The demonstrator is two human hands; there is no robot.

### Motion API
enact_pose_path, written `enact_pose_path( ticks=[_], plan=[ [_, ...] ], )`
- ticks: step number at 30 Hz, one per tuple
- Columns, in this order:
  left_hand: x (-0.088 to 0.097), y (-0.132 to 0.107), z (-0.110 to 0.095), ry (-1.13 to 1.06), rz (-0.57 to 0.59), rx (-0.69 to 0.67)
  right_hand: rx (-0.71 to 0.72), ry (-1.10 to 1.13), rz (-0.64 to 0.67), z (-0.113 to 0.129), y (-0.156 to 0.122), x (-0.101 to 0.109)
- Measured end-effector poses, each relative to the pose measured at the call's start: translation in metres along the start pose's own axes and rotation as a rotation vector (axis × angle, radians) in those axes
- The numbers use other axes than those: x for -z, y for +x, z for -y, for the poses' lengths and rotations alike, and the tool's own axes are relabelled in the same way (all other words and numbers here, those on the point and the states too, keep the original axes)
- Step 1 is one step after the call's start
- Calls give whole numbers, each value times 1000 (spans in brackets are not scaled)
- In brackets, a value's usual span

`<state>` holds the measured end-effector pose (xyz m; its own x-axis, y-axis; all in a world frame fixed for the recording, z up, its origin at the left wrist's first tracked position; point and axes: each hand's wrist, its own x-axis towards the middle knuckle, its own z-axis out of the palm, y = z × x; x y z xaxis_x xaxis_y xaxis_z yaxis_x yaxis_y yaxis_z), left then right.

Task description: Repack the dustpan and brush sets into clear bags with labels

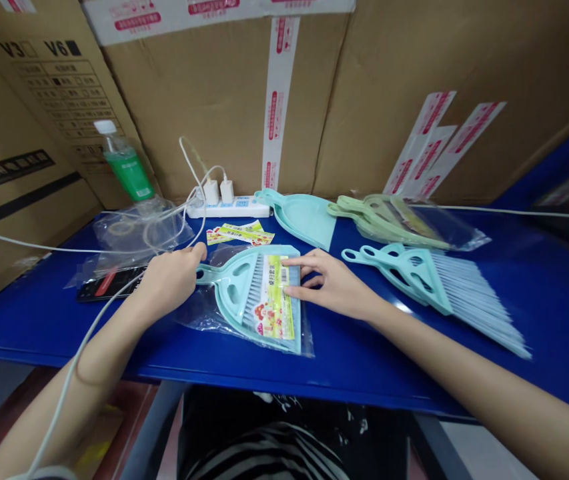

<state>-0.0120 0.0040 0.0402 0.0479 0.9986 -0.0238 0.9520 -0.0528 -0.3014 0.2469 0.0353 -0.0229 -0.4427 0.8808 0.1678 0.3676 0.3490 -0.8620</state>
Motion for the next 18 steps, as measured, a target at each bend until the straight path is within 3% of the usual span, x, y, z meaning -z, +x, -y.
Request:
enact_pose_path(
  ticks=[7, 18],
  plan=[
    [1, -2, -2, -22, 22, 3, -29, -46, -47, 4, 0, -4],
    [2, -2, -1, -22, 14, 2, -19, -49, -8, 5, -2, -1]
  ],
)
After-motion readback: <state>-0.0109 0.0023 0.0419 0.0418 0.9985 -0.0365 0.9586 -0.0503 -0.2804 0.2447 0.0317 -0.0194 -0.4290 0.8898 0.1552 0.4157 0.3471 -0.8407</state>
